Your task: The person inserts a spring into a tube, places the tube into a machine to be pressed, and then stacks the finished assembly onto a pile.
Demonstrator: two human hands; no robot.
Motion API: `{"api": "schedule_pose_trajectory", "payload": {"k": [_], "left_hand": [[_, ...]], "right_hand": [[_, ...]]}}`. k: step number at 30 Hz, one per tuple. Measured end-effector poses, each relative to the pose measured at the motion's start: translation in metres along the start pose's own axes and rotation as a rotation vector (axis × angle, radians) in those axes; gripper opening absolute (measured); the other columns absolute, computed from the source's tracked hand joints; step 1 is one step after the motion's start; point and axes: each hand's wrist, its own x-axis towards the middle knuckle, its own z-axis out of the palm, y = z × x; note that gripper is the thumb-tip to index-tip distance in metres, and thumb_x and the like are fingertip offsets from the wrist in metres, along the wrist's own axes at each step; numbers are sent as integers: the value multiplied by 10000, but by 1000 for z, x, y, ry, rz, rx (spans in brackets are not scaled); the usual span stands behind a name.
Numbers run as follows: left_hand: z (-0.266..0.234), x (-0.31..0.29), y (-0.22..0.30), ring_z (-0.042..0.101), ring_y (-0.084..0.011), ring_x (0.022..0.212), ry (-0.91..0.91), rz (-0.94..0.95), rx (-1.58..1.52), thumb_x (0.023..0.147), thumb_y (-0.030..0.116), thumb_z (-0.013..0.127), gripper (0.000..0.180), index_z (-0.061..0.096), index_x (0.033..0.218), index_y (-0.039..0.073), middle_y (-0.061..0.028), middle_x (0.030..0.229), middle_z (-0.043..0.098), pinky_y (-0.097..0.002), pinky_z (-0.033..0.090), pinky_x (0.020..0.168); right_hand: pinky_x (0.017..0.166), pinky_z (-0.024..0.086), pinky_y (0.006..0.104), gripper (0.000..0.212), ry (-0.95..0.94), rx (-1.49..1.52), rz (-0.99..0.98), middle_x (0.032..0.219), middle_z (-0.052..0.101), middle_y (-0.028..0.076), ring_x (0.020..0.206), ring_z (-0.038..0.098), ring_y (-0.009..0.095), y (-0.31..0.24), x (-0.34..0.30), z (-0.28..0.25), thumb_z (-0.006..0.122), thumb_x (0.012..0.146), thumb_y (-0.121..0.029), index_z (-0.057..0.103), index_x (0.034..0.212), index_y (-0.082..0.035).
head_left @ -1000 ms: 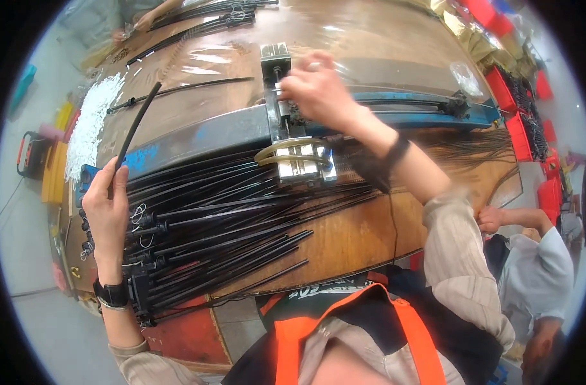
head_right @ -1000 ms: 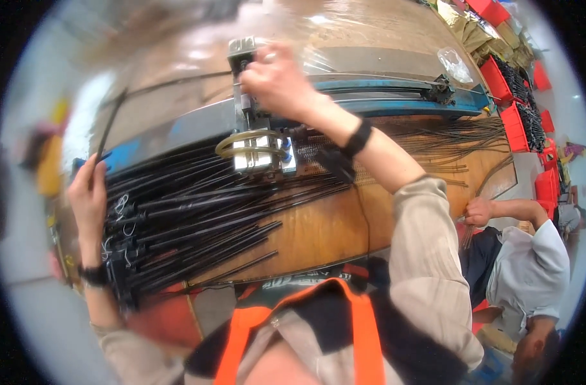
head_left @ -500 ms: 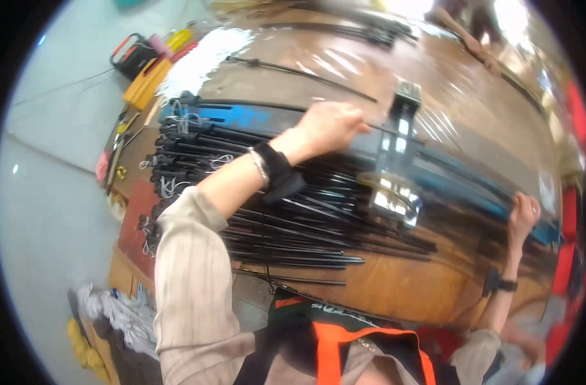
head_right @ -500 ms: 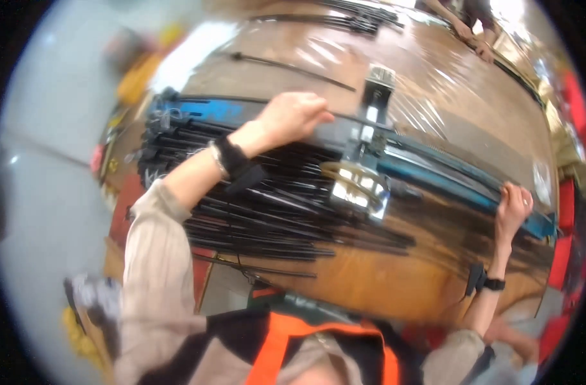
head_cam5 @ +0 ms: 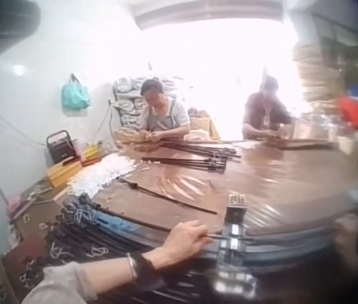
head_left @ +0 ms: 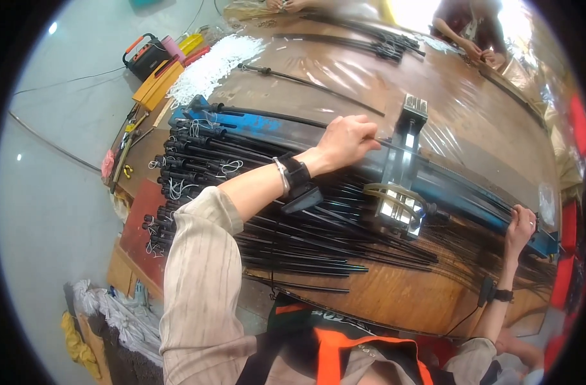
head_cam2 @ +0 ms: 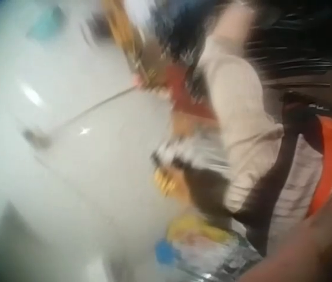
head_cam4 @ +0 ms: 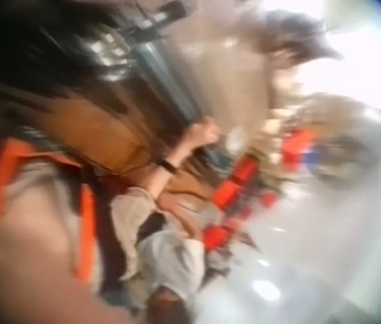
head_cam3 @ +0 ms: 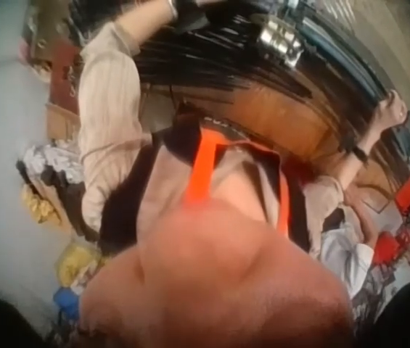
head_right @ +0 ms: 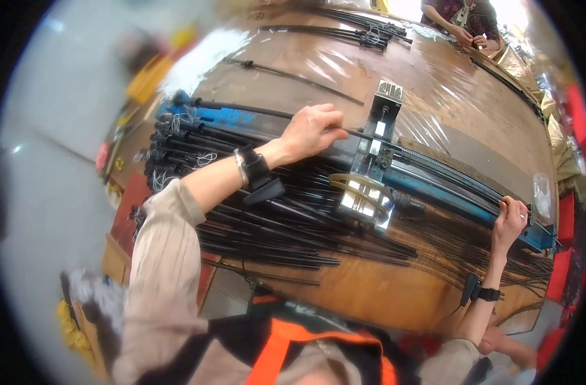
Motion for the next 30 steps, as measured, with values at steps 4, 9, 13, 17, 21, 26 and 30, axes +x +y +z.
{"api": "schedule_pose_trajectory", "payload": {"k": [4,9,13,17,21,26,30], "left_hand": [[0,0,4,597,-375,744,21,29,17,871,281,683,269,568,792,51,-144,796,602,-443,478,644],[8,9,1,624,-392,757,-173,-24,147,921,248,593,207,577,814,71,-168,782,637,-477,490,639],[7,8,8,629,-410,766,-249,-145,243,940,207,532,167,593,865,71,-192,755,640,-495,484,645],[9,14,11,609,-422,774,-265,-126,261,945,217,529,163,585,885,77,-199,779,629,-506,455,640],[16,12,6,624,-394,723,-217,-68,300,930,248,561,193,584,828,86,-165,754,652,-484,456,624],[14,9,5,619,-368,744,-191,-2,306,932,210,560,161,568,835,81,-154,767,646,-439,427,625],[27,3,-2,624,-332,778,-127,103,379,936,183,555,125,554,858,86,-119,816,652,-427,424,643]], "right_hand": [[973,410,387,159,14,85,-75,1037,670,82,1075,577,262,-35,3,-12,652,889,-100,677,1043,-68],[998,402,412,245,91,120,-259,1166,674,78,1189,541,292,-132,7,-26,619,876,-35,675,1114,-47],[953,408,402,205,-13,229,-232,1079,691,64,1101,579,272,-147,-20,-22,637,869,-102,688,1065,-74],[918,410,404,199,-20,351,-172,1005,695,67,1015,597,267,-156,-26,-17,652,858,-100,687,1052,-71],[857,441,399,214,-66,415,-189,932,684,78,933,609,277,-181,-18,-11,670,837,-61,671,1050,-40],[690,492,376,181,-215,780,-148,836,639,124,790,617,296,-195,-28,1,658,833,-26,637,1011,-7],[685,503,385,134,-157,885,-63,826,640,132,775,624,300,-195,-24,19,686,841,-103,662,957,-41]]}}
